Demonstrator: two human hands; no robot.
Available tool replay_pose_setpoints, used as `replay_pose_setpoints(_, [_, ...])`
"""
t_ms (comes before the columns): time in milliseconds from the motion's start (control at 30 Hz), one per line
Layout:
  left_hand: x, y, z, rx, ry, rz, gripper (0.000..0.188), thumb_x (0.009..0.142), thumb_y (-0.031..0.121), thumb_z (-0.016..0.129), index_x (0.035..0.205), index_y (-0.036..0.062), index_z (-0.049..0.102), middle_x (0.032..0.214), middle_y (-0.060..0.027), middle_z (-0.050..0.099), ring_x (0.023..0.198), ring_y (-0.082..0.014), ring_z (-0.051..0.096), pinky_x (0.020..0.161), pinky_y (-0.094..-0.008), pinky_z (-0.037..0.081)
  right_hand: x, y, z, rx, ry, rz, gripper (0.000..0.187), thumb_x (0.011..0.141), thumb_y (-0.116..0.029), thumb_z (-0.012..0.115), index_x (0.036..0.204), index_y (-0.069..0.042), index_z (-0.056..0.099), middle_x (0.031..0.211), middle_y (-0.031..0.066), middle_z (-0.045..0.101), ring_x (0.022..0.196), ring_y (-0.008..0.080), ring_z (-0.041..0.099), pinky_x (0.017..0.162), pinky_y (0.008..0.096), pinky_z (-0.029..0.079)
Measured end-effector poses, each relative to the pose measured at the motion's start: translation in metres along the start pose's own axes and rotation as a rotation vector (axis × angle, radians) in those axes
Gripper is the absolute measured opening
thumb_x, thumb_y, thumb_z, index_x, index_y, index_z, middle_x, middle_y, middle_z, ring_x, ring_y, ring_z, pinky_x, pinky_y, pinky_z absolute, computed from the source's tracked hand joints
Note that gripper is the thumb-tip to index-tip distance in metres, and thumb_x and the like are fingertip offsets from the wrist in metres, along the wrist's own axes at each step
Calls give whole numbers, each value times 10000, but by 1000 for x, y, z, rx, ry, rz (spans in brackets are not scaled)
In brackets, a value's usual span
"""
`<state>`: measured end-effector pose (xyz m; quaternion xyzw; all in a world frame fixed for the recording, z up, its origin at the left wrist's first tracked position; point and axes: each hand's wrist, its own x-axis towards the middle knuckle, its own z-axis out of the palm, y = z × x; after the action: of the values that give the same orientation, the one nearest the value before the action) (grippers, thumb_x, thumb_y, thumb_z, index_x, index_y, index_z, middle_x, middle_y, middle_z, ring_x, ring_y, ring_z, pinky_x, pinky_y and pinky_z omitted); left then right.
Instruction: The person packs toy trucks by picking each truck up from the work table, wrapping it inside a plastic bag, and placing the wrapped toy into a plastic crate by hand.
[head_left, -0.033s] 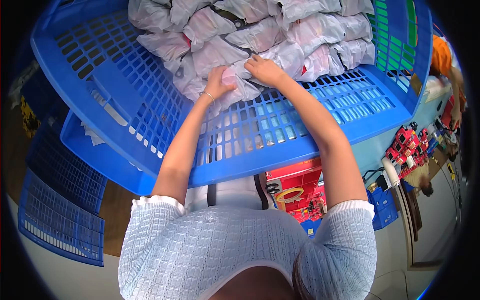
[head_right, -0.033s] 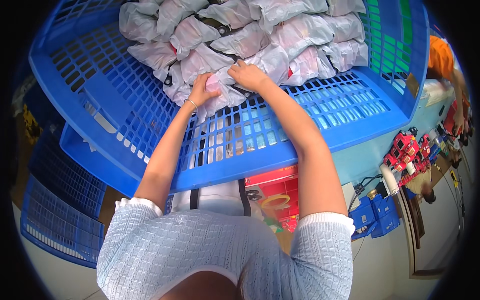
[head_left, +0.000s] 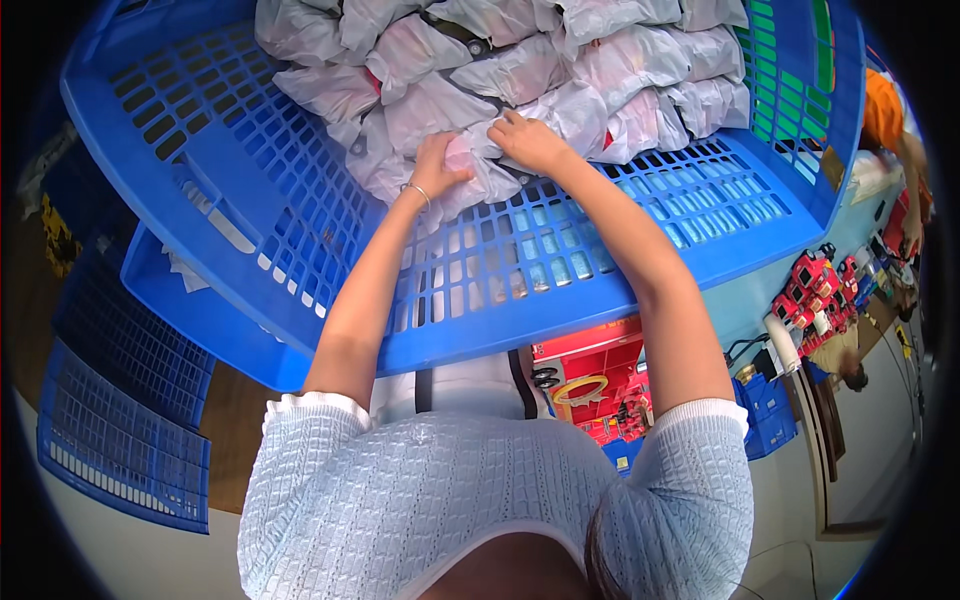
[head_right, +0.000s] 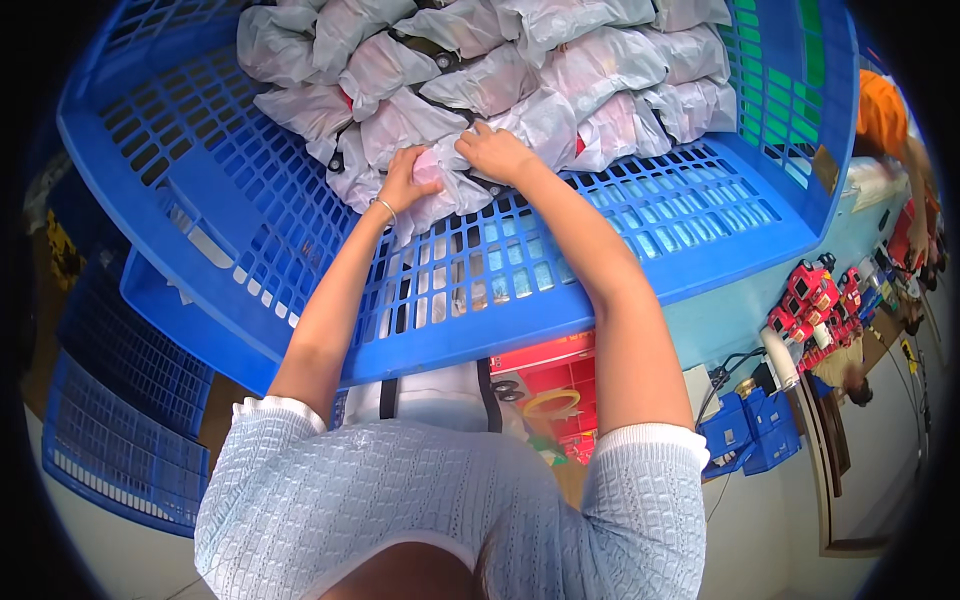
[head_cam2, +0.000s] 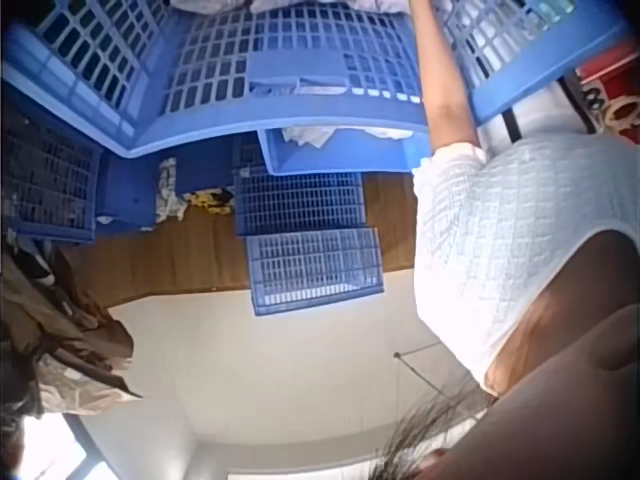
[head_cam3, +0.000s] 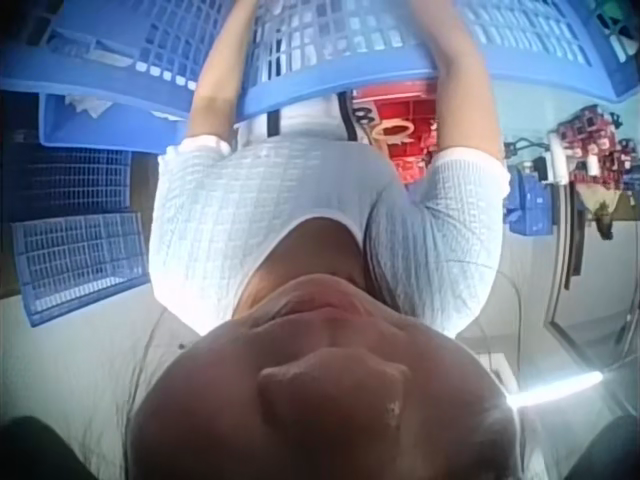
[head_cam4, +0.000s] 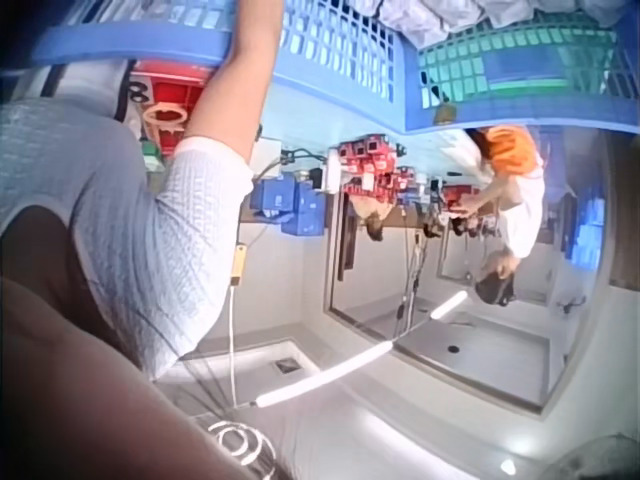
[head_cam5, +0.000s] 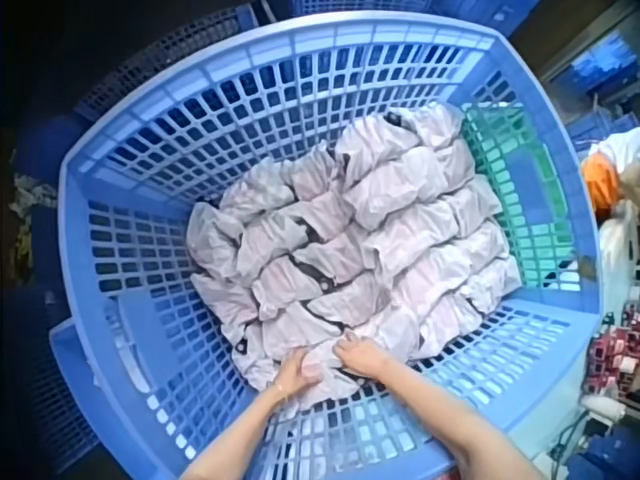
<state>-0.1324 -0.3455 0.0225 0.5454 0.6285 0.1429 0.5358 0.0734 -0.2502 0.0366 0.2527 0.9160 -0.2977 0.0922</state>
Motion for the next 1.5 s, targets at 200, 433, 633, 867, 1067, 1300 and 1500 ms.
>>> replay_pose_setpoints(200, [10, -9, -4, 30, -126, 34, 741, 582, 352, 754, 1197, 60, 462, 1102, -186, 484, 1067, -357, 428, 928, -411, 341, -1, -7, 2, -33, -25, -4, 182, 753, -166, 535, 909, -76, 517, 953, 76, 557, 1026, 298, 523, 713, 411, 505])
replay_pose_setpoints(433, [27, -28, -4, 146, -231, 140, 816, 656, 417, 730, 1254, -36, 410, 1227, -237, 465, 1137, -368, 436, 967, -419, 343, 4, -43, -85, -135, 275, 249, 275, 784, -200, 519, 1049, -131, 550, 1081, 60, 566, 1159, 244, 454, 917, 527, 343])
replay_pose_setpoints(633, [26, 13, -59, 162, -188, 82, 709, 795, 401, 623, 1288, -42, 369, 1314, -220, 381, 1234, -329, 341, 1032, -384, 252, -161, -83, -217, 227, 1133, 800, 581, 739, -186, 632, 1252, -39, 403, 1295, 164, 396, 1224, 335, 340, 1017, 438, 256])
replay_pose_setpoints(867, [34, 116, -84, 111, -121, 210, 568, 840, 270, 583, 1303, 15, 373, 1328, -149, 396, 1223, -275, 362, 1003, -382, 288, -477, -240, -37, 29, 877, 2426, 730, 659, -356, 707, 1188, 51, 410, 1337, 259, 300, 1263, 408, 238, 999, 531, 230])
replay_pose_setpoints(1067, [10, 231, -66, -74, -227, 331, 527, 827, 167, 577, 1294, 26, 378, 1303, -99, 417, 1204, -222, 379, 983, -365, 305, -459, -258, -4, -3, 889, 2636, 640, 724, -394, 649, 1125, 71, 469, 1378, 254, 265, 1303, 393, 189, 1048, 543, 161])
replay_pose_setpoints(1300, [-116, 399, 21, 64, -374, 917, 574, 720, 68, 637, 1243, 11, 407, 1256, -149, 439, 1182, -290, 407, 982, -388, 323, -458, -281, -50, 201, 1238, 2229, 557, 744, -433, 642, 1004, 26, 462, 974, 234, 578, 903, 361, 572, 727, 436, 470])
replay_pose_setpoints(1500, [-288, 495, 101, 449, -501, 1632, 825, 575, 148, 753, 1280, 24, 343, 1329, -193, 326, 1225, -367, 320, 1023, -454, 268, -438, -365, -164, 114, 1623, 1740, 500, 753, -423, 633, 954, -5, 444, 732, 205, 609, 662, 395, 600, 568, 449, 479])
